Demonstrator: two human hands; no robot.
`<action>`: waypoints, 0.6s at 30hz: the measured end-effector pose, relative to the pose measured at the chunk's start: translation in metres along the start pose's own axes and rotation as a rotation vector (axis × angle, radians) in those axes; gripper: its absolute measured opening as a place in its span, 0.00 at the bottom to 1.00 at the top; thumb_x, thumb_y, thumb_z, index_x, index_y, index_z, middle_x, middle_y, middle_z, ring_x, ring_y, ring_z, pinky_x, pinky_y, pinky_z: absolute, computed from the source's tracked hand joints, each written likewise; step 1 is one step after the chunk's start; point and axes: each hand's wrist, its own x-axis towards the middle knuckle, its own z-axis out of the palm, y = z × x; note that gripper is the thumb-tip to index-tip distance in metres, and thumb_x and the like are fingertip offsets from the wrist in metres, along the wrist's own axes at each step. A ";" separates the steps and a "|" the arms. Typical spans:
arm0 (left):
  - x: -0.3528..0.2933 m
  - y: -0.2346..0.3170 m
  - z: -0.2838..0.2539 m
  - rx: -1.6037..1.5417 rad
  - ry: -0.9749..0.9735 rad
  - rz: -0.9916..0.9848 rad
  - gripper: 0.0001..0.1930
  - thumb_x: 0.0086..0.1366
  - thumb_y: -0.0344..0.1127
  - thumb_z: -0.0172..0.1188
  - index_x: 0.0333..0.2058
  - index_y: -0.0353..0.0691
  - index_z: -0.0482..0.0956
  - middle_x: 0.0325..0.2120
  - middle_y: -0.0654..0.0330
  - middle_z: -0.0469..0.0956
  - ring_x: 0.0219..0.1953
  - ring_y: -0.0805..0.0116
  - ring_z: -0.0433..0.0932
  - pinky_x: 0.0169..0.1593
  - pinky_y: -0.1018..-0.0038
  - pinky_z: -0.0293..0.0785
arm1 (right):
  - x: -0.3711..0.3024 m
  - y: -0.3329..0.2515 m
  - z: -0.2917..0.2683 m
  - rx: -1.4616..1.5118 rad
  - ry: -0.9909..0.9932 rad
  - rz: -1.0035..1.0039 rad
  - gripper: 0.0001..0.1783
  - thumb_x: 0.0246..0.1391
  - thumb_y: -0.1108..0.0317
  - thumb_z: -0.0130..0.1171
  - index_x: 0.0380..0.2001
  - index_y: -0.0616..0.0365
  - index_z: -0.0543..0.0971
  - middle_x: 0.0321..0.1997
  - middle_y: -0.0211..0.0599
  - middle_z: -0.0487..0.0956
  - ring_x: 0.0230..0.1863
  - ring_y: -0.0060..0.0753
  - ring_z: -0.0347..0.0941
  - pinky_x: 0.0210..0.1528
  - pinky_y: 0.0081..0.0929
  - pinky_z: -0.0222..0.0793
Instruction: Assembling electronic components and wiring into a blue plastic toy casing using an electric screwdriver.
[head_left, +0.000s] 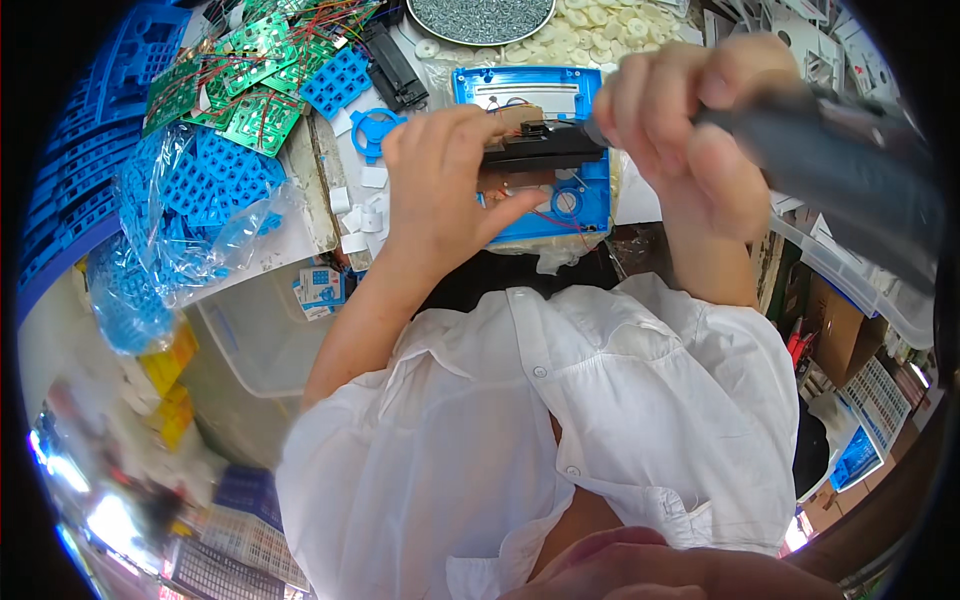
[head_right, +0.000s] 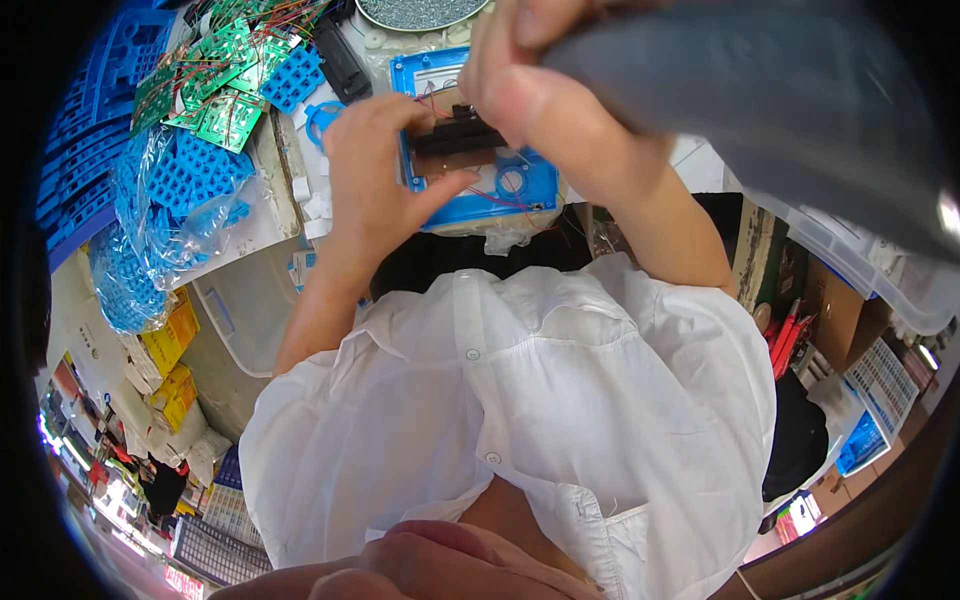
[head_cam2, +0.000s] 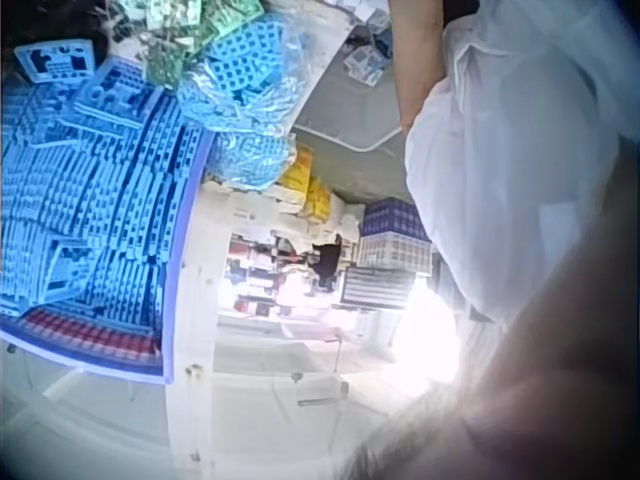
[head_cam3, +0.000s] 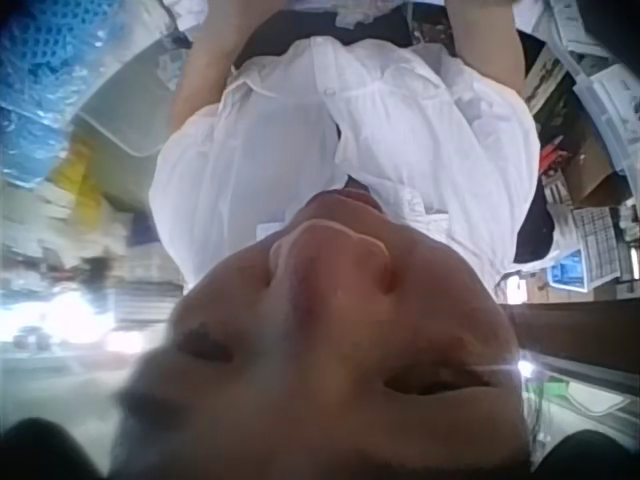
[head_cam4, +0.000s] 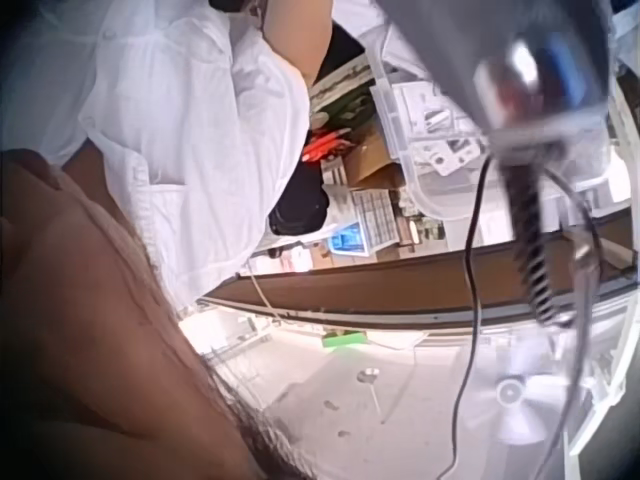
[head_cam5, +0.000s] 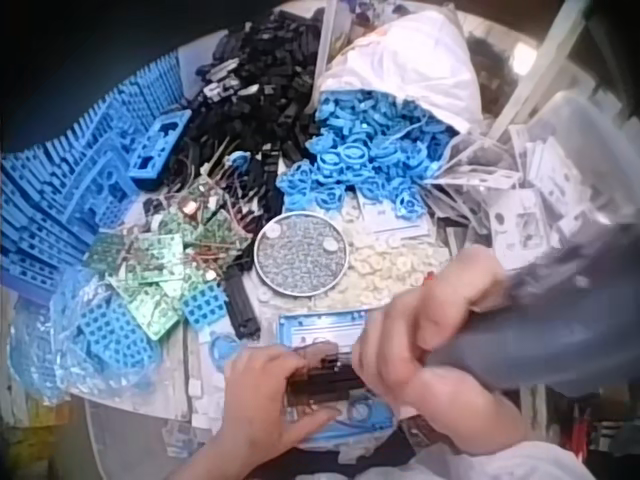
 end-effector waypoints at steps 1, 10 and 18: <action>-0.002 0.001 0.001 0.033 -0.008 -0.001 0.29 0.48 0.39 0.79 0.50 0.45 0.79 0.42 0.64 0.82 0.45 0.58 0.77 0.52 0.60 0.62 | 0.000 0.010 0.005 0.063 0.045 -0.036 0.17 0.59 0.69 0.61 0.44 0.51 0.63 0.23 0.32 0.69 0.23 0.27 0.64 0.30 0.31 0.65; 0.004 -0.001 0.008 0.046 -0.051 0.000 0.29 0.49 0.44 0.76 0.52 0.55 0.80 0.33 0.69 0.76 0.42 0.65 0.74 0.52 0.60 0.56 | 0.001 0.031 -0.001 -0.044 -0.060 -0.022 0.16 0.61 0.66 0.61 0.44 0.51 0.63 0.23 0.31 0.69 0.22 0.25 0.64 0.32 0.31 0.66; 0.007 -0.003 0.006 0.017 -0.085 -0.018 0.26 0.51 0.44 0.76 0.50 0.54 0.82 0.33 0.68 0.77 0.42 0.64 0.75 0.52 0.59 0.57 | -0.002 0.037 0.005 -0.032 -0.043 0.002 0.16 0.61 0.68 0.61 0.42 0.52 0.63 0.22 0.32 0.68 0.21 0.24 0.64 0.29 0.30 0.66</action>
